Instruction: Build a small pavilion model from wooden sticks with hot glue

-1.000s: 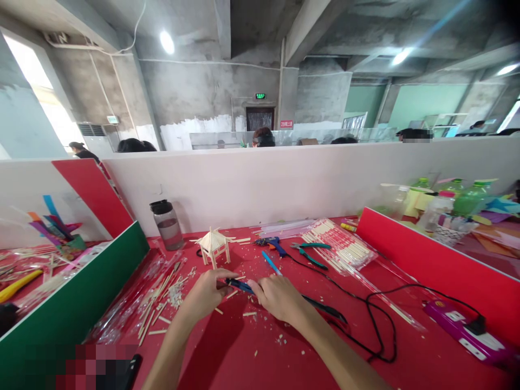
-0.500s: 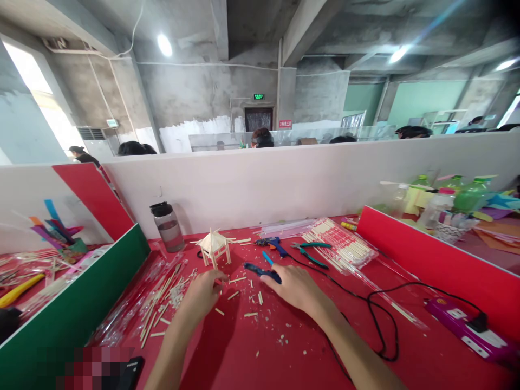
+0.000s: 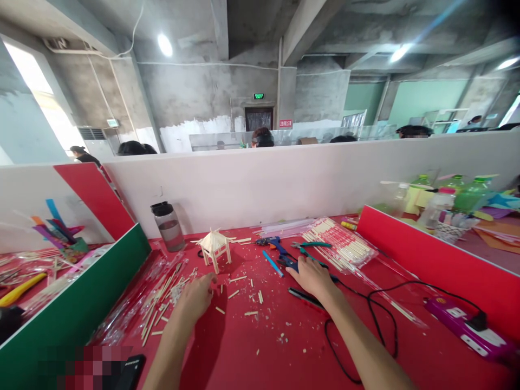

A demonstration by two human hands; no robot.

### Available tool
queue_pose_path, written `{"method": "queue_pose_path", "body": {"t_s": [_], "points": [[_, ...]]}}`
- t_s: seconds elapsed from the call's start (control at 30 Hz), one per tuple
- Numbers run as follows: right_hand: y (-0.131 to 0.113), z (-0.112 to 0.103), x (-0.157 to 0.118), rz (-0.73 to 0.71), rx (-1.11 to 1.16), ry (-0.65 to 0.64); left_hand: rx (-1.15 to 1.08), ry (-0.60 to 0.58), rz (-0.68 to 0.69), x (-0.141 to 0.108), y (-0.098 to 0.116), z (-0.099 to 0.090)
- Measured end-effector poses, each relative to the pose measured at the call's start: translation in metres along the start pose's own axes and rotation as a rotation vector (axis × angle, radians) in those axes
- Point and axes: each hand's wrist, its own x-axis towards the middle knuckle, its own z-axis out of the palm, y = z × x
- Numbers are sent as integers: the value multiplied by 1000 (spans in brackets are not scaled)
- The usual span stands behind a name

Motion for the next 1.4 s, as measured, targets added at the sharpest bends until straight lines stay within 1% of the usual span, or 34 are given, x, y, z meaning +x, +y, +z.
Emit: {"method": "queue_pose_path", "body": {"t_s": [0.13,0.23,0.33,0.47,0.53,0.63,0.7,0.73,0.83,0.93,1.07,1.23,1.4], "points": [[-3,1,-2,-14,-23,22,17,-9,-66,0,-2,-3],[-5,1,-4,-25,-26,26,65,12,-75,-3,4,-12],[-6,0,-5,-41,-15,39,57,-10,-34,-8,14,-20],[-11,-3,-6,-117,-8,113,-64,-114,93,-10,20,-21],[-15,-5,-7,-211,17,159,-97,-165,135,-9,18,-16],[-25,-8,-13,-441,105,183,-117,-210,150,-5,11,-8],[-34,-9,-20,-588,149,145,-132,-231,150,-4,8,-3],[-38,-8,-24,-638,152,115,-138,-246,151,-3,7,-2],[-49,-2,-34,-724,133,58,-144,-288,141,-4,7,-1],[-55,4,-38,-750,126,30,-113,-279,117,-7,11,-4],[-58,6,-39,-743,148,-3,-53,-256,78,-11,17,-7],[-59,4,-39,-706,218,-35,-15,-280,56,-15,24,-10],[-57,7,-37,-704,349,-88,-79,-324,19,-16,24,-10]]}}
